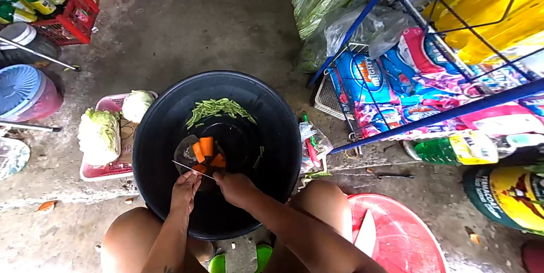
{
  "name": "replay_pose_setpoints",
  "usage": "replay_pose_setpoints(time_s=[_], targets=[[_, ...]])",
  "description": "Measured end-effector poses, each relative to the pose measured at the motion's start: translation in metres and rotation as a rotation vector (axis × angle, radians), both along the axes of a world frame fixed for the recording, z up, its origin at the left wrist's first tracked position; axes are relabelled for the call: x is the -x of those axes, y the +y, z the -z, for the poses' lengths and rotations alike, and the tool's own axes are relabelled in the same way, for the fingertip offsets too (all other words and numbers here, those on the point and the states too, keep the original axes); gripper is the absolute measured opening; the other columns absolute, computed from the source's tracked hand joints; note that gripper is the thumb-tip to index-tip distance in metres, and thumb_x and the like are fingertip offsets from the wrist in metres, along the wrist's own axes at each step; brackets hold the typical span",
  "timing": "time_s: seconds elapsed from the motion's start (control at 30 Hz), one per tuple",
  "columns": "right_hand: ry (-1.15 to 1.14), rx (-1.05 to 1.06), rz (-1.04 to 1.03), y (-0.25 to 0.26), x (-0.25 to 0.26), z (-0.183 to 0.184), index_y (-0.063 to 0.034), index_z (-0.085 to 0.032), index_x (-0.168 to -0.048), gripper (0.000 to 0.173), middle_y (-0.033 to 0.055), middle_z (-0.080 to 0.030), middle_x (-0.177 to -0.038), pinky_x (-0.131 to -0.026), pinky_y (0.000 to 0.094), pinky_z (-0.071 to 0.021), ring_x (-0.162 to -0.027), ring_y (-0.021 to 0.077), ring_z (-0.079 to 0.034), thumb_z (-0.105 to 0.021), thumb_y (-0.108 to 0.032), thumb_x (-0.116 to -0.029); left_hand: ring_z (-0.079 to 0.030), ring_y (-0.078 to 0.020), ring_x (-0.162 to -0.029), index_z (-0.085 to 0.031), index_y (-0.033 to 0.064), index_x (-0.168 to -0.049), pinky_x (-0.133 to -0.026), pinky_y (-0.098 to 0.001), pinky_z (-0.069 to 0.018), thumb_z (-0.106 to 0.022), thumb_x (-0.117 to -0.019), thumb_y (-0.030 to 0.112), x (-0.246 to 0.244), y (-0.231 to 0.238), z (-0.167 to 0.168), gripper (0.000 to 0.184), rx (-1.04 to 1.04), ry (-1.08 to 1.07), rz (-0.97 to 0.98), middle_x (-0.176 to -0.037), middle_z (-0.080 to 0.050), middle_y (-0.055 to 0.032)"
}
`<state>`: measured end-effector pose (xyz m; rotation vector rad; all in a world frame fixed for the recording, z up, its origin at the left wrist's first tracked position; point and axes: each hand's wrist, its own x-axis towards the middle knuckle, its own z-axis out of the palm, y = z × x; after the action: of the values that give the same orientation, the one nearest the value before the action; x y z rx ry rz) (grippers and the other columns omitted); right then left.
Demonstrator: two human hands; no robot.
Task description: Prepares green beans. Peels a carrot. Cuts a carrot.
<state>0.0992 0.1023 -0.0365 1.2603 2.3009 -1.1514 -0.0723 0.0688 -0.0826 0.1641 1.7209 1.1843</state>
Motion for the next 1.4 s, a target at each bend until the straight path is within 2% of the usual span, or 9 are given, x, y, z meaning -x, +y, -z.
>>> replay_pose_setpoints(time_s=[0.13, 0.33, 0.73, 0.9, 1.03, 1.13, 1.2, 1.3, 1.4], targets=[[-0.038, 0.027, 0.017, 0.003, 0.001, 0.011, -0.0151, -0.043, -0.153, 0.043, 0.0265, -0.063, -0.129, -0.093, 0.0638, -0.0535, -0.115, 0.0478, -0.065, -0.041, -0.012, -0.1097, -0.069, -0.0166, -0.095, -0.055, -0.0053, -0.129, -0.084, -0.0283, -0.0584, -0.063, -0.1015, 0.005, -0.002, 0.001, 0.001, 0.030, 0.009, 0.028, 0.030, -0.115, -0.065, -0.0170], [-0.030, 0.031, 0.000, 0.010, 0.001, 0.025, -0.0140, -0.044, -0.151, 0.039, 0.0255, -0.065, -0.127, -0.094, 0.0626, -0.0535, -0.115, 0.0458, -0.066, -0.037, -0.020, -0.1125, -0.070, -0.0169, -0.092, -0.057, -0.0065, -0.126, -0.083, -0.0286, -0.0594, -0.064, -0.1018, 0.007, 0.001, 0.002, 0.002, 0.029, 0.004, 0.047, 0.050, -0.113, -0.066, -0.0176], [-0.071, 0.012, 0.029, 0.017, 0.007, 0.059, -0.0193, -0.042, -0.156, 0.044, 0.0243, -0.064, -0.132, -0.098, 0.0652, -0.0514, -0.121, 0.0460, -0.064, -0.038, -0.020, -0.1122, -0.070, -0.0181, -0.093, -0.056, -0.0063, -0.128, -0.083, -0.0292, -0.0591, -0.062, -0.1029, 0.008, 0.003, 0.000, 0.001, 0.030, 0.009, 0.018, 0.032, -0.117, -0.065, -0.0188], [0.006, 0.037, -0.013, 0.034, -0.002, 0.062, -0.0122, -0.041, -0.157, 0.046, 0.0261, -0.063, -0.134, -0.106, 0.0630, -0.0464, -0.127, 0.0436, -0.060, -0.038, -0.028, -0.1132, -0.067, -0.0241, -0.101, -0.050, -0.0026, -0.140, -0.088, -0.0362, -0.0571, -0.054, -0.1051, 0.007, -0.001, -0.006, -0.004, 0.036, -0.010, 0.060, 0.105, -0.128, -0.060, -0.0220], [0.180, 0.063, 0.041, 0.038, -0.009, 0.061, -0.0068, -0.046, -0.151, 0.045, 0.0257, -0.064, -0.132, -0.108, 0.0591, -0.0462, -0.125, 0.0406, -0.062, -0.042, -0.028, -0.1124, -0.065, -0.0292, -0.105, -0.055, -0.0021, -0.138, -0.090, -0.0413, -0.0567, -0.050, -0.1006, -0.006, 0.000, -0.016, -0.002, 0.038, 0.036, 0.115, 0.157, -0.131, -0.060, -0.0241], [0.302, -0.015, 0.126, 0.032, -0.020, 0.027, -0.0054, -0.050, -0.148, 0.043, 0.0255, -0.066, -0.126, -0.105, 0.0576, -0.0483, -0.120, 0.0394, -0.065, -0.043, -0.029, -0.1121, -0.066, -0.0290, -0.100, -0.059, -0.0010, -0.133, -0.086, -0.0446, -0.0563, -0.049, -0.1026, 0.001, 0.007, -0.014, -0.002, 0.032, 0.078, 0.287, 0.276, -0.122, -0.064, -0.0229], [0.334, -0.052, 0.219, 0.026, -0.030, -0.007, -0.0060, -0.051, -0.148, 0.045, 0.0242, -0.068, -0.124, -0.103, 0.0555, -0.0508, -0.115, 0.0372, -0.067, -0.043, -0.032, -0.1119, -0.064, -0.0351, -0.116, -0.063, 0.0013, -0.131, -0.098, -0.0539, -0.0528, -0.054, -0.1020, 0.006, 0.018, -0.007, -0.001, 0.031, 0.147, 0.498, 0.444, -0.128, -0.064, -0.0237], [0.443, -0.005, 0.416, 0.013, -0.061, -0.050, -0.0052, -0.047, -0.149, 0.045, 0.0225, -0.068, -0.113, -0.083, 0.0504, -0.0580, -0.089, 0.0323, -0.070, -0.043, -0.031, -0.1120, -0.051, -0.0481, -0.135, -0.066, 0.0014, -0.131, -0.112, -0.0656, -0.0391, -0.069, -0.0957, 0.020, 0.021, 0.011, -0.008, 0.040, 0.167, 0.973, 0.719, -0.142, -0.056, -0.0289], [0.548, 0.068, 0.607, -0.002, -0.100, -0.076, -0.0087, -0.044, -0.151, 0.046, 0.0168, -0.066, -0.099, -0.063, 0.0421, -0.0571, -0.067, 0.0236, -0.064, -0.044, -0.031, -0.1115, -0.041, -0.0521, -0.142, -0.053, -0.0029, -0.145, -0.118, -0.0657, -0.0321, -0.078, -0.0918, 0.033, 0.011, 0.034, -0.014, 0.069, 0.124, 1.078, 0.866, -0.148, -0.049, -0.0335]])
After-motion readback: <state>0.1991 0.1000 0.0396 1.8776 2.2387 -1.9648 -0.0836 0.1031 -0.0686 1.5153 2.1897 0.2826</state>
